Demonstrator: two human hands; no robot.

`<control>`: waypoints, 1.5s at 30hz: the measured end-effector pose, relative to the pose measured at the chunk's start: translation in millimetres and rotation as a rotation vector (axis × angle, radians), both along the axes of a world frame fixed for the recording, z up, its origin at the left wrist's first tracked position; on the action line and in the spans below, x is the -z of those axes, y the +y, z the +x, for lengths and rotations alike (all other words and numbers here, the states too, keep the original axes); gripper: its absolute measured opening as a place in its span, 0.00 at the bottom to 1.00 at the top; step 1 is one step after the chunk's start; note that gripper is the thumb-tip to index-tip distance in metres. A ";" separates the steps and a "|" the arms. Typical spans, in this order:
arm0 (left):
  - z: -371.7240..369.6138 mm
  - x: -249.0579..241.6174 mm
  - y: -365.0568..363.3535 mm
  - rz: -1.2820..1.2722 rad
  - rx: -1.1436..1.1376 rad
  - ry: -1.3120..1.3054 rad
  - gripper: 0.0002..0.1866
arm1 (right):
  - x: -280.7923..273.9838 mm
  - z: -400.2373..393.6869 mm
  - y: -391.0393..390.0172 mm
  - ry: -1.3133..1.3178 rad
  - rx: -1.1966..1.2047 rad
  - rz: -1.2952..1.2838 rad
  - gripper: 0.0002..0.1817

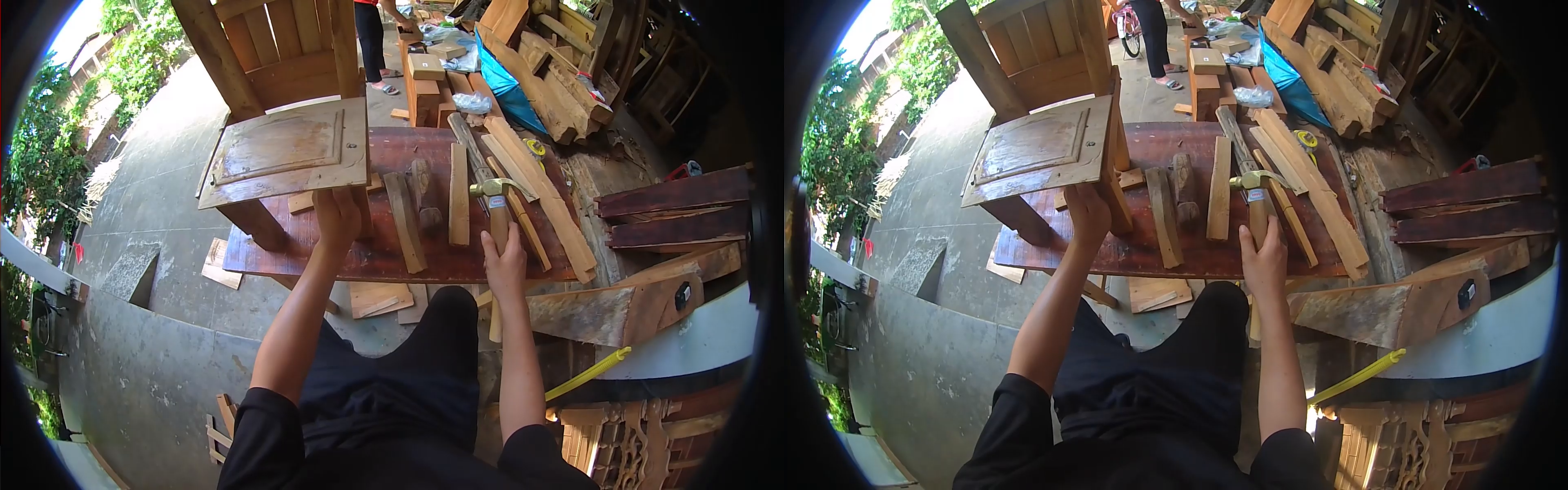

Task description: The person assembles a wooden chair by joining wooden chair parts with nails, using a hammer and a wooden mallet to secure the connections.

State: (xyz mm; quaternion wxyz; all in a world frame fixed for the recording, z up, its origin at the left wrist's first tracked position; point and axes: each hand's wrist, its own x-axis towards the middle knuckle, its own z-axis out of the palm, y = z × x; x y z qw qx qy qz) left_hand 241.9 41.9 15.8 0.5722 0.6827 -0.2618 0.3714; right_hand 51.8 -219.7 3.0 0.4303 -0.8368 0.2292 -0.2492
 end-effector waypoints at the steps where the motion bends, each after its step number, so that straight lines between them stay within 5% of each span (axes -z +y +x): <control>1: -2.5 -3.3 -0.2 0.004 -0.010 -0.015 0.22 | -1.0 -1.1 1.0 -0.005 -0.011 0.004 0.29; 8: -18.8 -21.2 2.9 0.089 0.030 0.119 0.25 | -1.8 -1.2 1.0 -0.029 -0.021 -0.004 0.27; 45: -2.9 -4.2 -2.8 -0.043 0.049 -0.040 0.18 | 18.6 4.6 -7.7 -0.082 -0.006 -0.140 0.24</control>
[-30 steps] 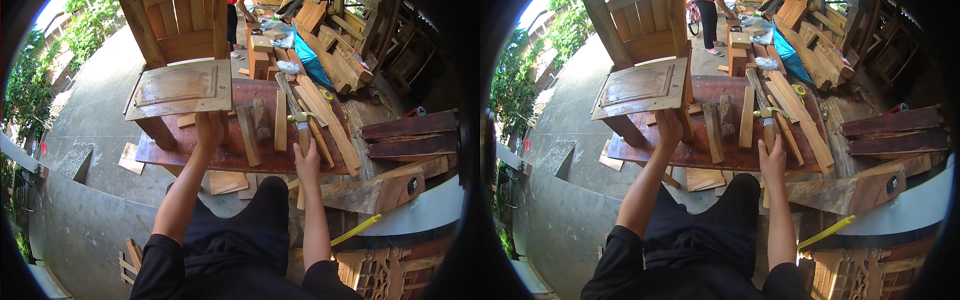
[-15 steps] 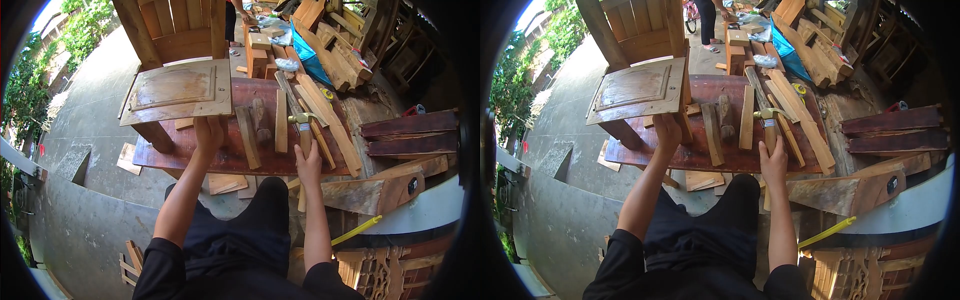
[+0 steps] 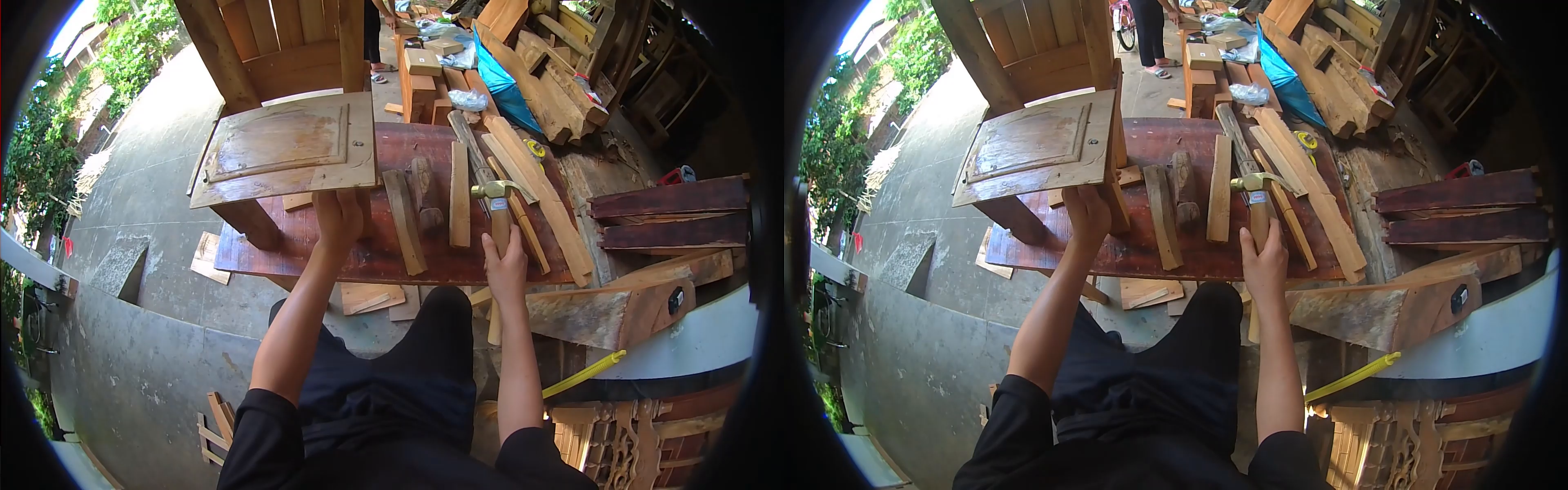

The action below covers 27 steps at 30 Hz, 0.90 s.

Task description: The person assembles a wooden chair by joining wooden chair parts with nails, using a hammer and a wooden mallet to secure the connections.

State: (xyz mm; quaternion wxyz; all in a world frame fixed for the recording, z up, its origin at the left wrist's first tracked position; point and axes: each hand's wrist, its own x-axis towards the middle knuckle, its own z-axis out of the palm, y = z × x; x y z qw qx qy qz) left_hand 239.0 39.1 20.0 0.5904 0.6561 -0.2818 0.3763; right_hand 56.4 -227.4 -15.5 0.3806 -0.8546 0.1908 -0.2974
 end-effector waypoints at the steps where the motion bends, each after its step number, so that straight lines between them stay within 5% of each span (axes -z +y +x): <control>1: 0.3 0.9 0.5 0.000 0.009 0.014 0.18 | 0.2 -0.1 -0.1 0.003 0.001 0.001 0.24; 27: 4.8 5.8 -1.2 -0.036 0.023 0.053 0.21 | -1.6 0.0 0.8 -0.011 -0.008 0.017 0.24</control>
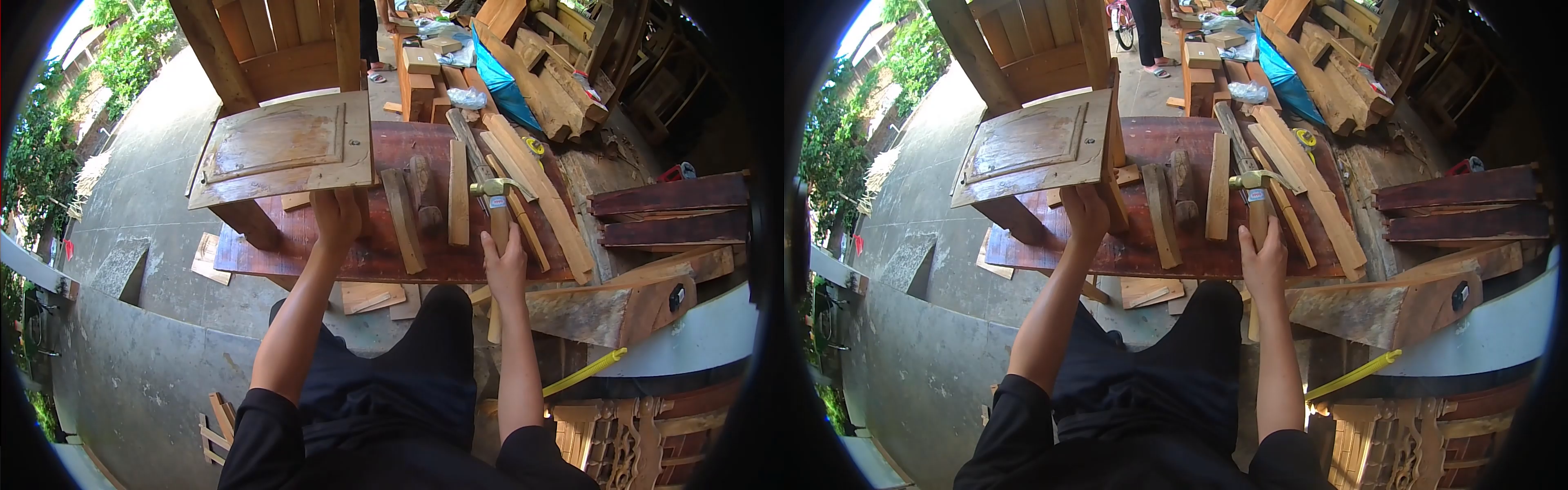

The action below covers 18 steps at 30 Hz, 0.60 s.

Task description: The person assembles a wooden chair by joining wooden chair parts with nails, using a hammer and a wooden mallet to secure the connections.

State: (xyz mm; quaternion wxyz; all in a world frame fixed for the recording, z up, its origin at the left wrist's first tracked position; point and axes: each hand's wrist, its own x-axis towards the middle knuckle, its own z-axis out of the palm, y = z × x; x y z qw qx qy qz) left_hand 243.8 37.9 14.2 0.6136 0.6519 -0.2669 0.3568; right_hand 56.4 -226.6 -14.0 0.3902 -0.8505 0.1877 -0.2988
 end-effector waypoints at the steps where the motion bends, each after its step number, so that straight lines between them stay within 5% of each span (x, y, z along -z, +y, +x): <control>1: 1.1 1.5 0.8 0.005 0.004 0.003 0.21 | 0.1 -0.1 -0.2 0.002 0.000 -0.002 0.25; 18: -33.0 -17.8 -14.0 -0.144 0.051 0.206 0.17 | -20.6 -4.6 9.8 0.077 -0.008 0.151 0.24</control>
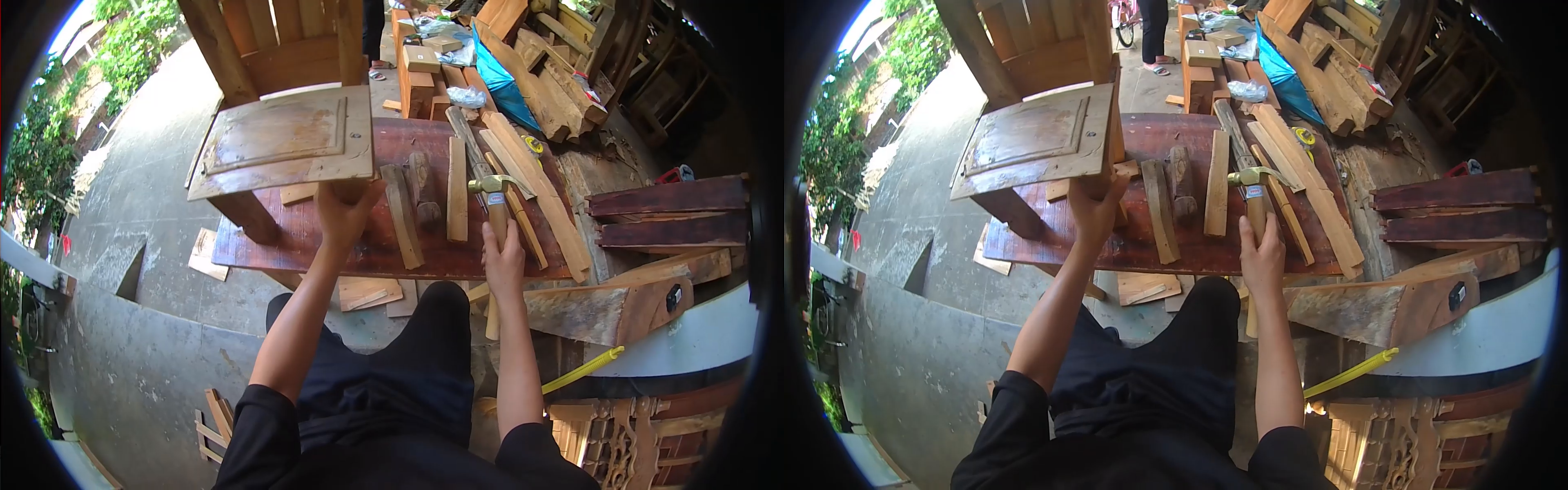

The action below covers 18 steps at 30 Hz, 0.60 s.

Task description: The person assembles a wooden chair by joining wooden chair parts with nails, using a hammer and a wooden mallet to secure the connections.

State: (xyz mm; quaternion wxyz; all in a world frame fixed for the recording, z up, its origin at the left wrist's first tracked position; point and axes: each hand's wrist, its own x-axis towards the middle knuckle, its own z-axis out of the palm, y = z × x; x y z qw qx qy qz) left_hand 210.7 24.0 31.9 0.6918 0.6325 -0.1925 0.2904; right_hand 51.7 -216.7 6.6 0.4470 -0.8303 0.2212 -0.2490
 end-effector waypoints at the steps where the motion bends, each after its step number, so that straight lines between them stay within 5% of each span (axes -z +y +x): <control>1: -3.7 -2.1 1.2 0.003 0.048 0.086 0.19 | -8.4 -1.3 3.7 0.009 -0.004 0.068 0.23; 7: 11.8 21.7 2.1 0.018 0.052 0.213 0.28 | -11.3 -11.7 17.6 -0.072 -0.114 -0.003 0.24; 10: 13.0 21.8 2.7 0.035 0.046 0.177 0.29 | -23.0 -11.0 26.4 -0.459 -0.262 -0.654 0.23; 15: 15.5 27.8 3.0 0.081 0.040 0.145 0.20 | -92.8 -8.9 45.5 -0.571 -0.668 -1.044 0.29; 18: 15.1 22.4 3.1 0.097 -0.005 0.061 0.20 | -121.9 -0.4 56.3 -0.615 -0.846 -1.227 0.24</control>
